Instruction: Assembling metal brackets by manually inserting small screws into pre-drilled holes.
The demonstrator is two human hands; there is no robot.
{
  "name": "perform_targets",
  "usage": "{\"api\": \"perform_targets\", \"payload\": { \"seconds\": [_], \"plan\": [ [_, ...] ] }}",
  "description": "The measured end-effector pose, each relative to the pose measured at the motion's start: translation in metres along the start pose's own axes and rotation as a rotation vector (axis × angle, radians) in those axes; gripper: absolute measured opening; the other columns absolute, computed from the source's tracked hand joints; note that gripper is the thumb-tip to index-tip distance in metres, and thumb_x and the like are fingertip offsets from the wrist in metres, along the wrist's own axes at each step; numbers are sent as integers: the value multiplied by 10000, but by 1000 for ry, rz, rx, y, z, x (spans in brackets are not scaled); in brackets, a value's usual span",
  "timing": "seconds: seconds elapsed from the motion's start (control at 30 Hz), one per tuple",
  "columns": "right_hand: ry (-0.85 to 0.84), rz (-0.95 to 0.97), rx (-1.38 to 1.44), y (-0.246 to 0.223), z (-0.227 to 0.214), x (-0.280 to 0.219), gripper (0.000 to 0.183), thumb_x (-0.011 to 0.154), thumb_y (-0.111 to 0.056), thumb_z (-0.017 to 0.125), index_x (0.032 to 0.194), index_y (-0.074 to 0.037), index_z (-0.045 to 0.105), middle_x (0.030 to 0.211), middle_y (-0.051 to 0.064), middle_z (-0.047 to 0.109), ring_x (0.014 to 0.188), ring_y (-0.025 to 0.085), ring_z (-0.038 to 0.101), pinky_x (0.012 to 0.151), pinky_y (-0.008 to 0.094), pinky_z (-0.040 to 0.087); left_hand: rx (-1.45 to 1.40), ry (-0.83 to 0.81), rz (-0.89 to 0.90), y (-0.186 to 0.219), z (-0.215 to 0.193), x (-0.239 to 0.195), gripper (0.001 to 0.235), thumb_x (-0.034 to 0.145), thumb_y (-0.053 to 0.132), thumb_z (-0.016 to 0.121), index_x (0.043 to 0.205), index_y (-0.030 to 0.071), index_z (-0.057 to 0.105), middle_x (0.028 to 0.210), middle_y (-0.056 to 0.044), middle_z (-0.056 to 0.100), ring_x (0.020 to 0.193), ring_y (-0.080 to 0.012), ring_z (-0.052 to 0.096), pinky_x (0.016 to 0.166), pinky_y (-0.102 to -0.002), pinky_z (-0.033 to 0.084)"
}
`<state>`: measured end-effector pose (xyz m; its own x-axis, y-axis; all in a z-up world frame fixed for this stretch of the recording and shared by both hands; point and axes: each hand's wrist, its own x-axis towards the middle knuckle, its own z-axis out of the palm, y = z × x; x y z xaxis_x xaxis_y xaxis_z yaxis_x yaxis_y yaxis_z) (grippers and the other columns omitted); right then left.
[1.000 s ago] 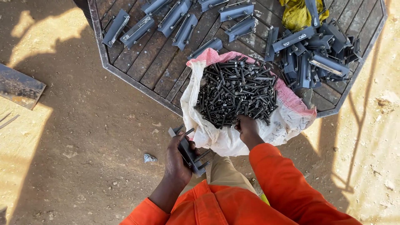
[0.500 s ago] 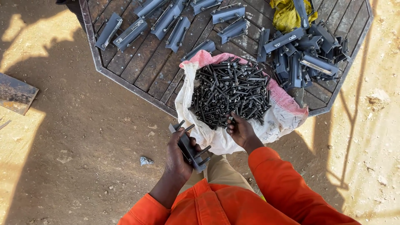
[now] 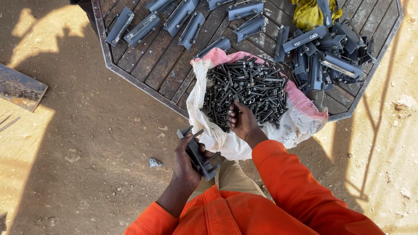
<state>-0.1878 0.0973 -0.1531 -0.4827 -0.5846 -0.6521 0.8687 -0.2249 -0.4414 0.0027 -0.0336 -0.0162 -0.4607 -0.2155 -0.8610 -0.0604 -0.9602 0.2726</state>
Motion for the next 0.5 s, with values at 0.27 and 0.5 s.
{"api": "perform_targets", "payload": {
  "seconds": [0.27,0.5],
  "plan": [
    [-107,21,272,7,-7,13,274,1099,-323,505,1001,-93,617,704,-41,421,553,101,439,501,259,379,-33,25,-3,-3,-8,1,267,861,360,691,909,123,579,642,-117,571,589,-288,622,592,-348,520],
    [12,9,-100,14,-28,17,445,1071,-297,568,1433,-39,556,1023,41,682,813,129,678,615,256,498,-35,31,7,0,-7,-2,253,865,355,685,888,126,581,629,-109,572,571,-282,623,571,-335,521]
  ]
}}
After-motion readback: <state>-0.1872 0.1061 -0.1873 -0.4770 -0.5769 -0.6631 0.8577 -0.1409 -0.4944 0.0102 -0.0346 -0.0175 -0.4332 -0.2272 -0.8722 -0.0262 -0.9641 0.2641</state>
